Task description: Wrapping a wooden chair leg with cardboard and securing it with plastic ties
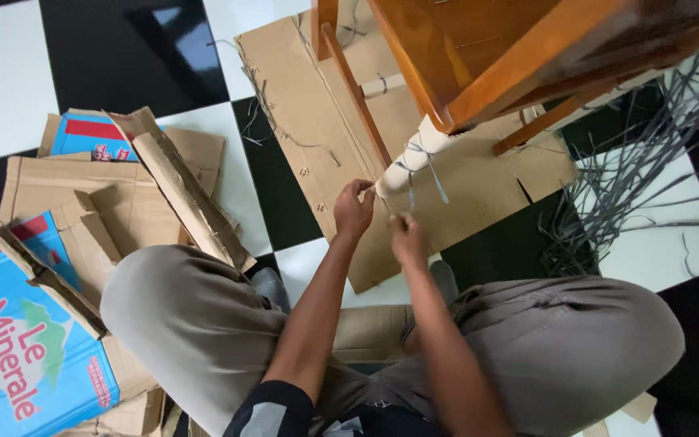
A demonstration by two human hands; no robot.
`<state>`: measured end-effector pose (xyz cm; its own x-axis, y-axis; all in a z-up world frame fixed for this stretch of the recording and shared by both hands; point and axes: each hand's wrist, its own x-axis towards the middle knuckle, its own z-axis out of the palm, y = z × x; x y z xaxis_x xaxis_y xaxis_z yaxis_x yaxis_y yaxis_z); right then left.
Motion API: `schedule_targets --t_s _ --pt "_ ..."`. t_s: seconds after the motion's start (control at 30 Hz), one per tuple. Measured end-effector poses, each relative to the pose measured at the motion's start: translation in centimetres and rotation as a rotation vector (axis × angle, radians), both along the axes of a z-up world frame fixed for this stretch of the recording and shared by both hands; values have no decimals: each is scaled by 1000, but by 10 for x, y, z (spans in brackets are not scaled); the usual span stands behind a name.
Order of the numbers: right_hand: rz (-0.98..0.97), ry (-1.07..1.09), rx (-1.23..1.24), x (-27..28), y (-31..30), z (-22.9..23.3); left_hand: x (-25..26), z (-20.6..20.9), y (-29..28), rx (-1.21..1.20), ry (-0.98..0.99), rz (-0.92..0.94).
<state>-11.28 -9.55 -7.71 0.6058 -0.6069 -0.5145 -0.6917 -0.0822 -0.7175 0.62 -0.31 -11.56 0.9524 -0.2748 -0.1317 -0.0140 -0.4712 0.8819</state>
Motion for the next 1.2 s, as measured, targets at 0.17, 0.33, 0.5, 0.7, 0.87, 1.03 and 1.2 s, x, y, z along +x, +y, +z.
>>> schedule_targets --t_s 0.17,0.33,0.5,0.7,0.87,1.03,1.2 --pt "157 12 -24 -8 8 -121 5 -54 6 150 16 43" --pt "647 -135 -304 -41 28 -212 18 -60 9 238 122 37" --pt "796 258 -309 -26 71 -77 41 -44 11 535 115 -174" --pt "973 375 -269 0 71 -27 84 -63 0 755 149 -311" --pt "1152 415 -448 -10 65 -58 98 -59 -4 809 102 -319" --pt "969 477 -240 -4 67 -60 94 -80 -4 838 129 -333" --pt "941 468 -230 -3 69 -66 65 -50 12 732 -64 -240"
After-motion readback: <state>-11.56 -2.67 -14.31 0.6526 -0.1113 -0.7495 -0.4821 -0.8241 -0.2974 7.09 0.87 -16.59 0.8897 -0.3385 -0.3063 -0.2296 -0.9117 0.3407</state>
